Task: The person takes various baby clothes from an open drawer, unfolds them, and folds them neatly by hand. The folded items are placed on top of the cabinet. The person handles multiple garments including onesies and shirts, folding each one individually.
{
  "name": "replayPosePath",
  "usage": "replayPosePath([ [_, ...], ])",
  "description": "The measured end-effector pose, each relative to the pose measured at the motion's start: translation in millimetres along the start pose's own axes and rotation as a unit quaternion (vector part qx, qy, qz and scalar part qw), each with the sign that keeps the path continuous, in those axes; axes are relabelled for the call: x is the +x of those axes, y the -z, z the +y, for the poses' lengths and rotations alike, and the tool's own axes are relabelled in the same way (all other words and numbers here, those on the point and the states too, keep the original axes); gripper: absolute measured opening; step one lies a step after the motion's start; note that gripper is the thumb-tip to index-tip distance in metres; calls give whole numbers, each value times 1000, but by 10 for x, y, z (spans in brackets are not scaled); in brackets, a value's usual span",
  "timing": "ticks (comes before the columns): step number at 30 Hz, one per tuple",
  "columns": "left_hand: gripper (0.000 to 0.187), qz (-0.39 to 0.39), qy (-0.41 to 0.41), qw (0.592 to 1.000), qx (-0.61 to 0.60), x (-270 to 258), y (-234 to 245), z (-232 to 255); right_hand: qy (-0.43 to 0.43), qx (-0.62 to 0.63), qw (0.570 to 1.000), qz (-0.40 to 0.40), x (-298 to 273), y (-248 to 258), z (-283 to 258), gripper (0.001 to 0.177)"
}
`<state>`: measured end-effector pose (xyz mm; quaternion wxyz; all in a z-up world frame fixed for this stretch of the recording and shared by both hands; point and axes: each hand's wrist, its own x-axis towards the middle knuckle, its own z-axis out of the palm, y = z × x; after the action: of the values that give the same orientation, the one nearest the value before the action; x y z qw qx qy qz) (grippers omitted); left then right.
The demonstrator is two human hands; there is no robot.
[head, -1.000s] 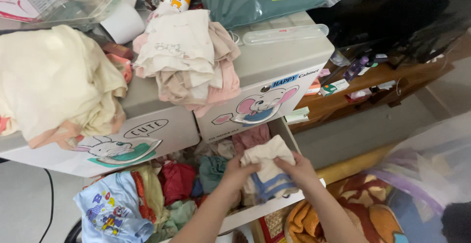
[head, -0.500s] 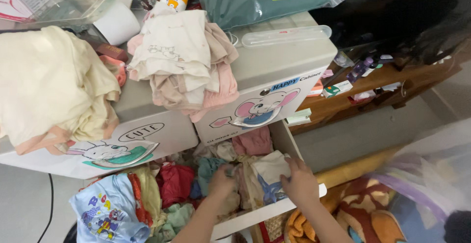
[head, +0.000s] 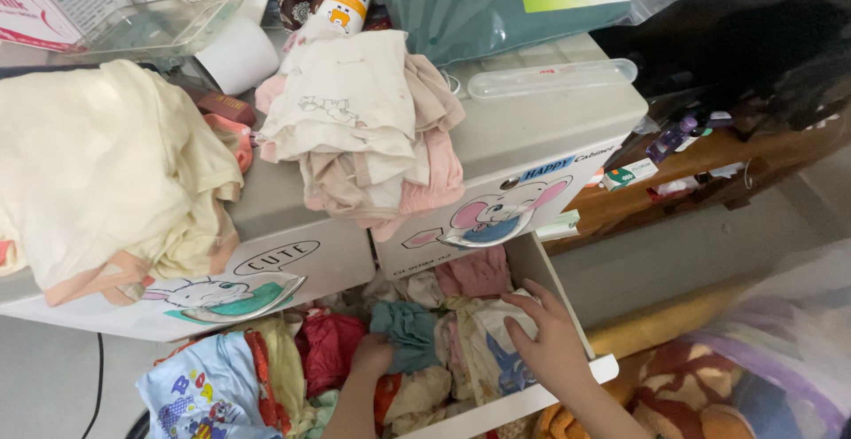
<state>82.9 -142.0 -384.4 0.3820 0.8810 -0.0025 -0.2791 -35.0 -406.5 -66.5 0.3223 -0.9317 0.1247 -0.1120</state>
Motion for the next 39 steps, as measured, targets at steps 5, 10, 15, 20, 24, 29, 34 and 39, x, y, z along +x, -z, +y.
replayPosePath([
  [5,34,169,29,975,-142,-194,261,279,-135,79,987,-28,7,-93,127,36],
  [10,29,91,15,943,-320,-639,867,950,-136,209,968,-41,156,-485,176,43],
  [15,38,-98,-98,951,-277,-1078,1362,1641,8,275,941,-198,318,-805,-198,88],
  [20,43,-253,-218,929,-161,-1154,1617,1822,68,200,923,-323,544,-681,-477,116],
  [24,34,-147,-221,921,-286,-953,1467,1603,-47,188,892,-409,642,-638,-434,64],
  [29,27,88,-36,960,-262,-734,939,1061,-164,284,908,-261,664,-680,-112,59],
  [34,78,-245,-45,963,106,-1005,329,635,-270,345,881,-179,632,-660,285,58],
  [39,61,-299,-19,922,245,-1070,398,744,-374,490,779,-114,599,-702,511,49],
])
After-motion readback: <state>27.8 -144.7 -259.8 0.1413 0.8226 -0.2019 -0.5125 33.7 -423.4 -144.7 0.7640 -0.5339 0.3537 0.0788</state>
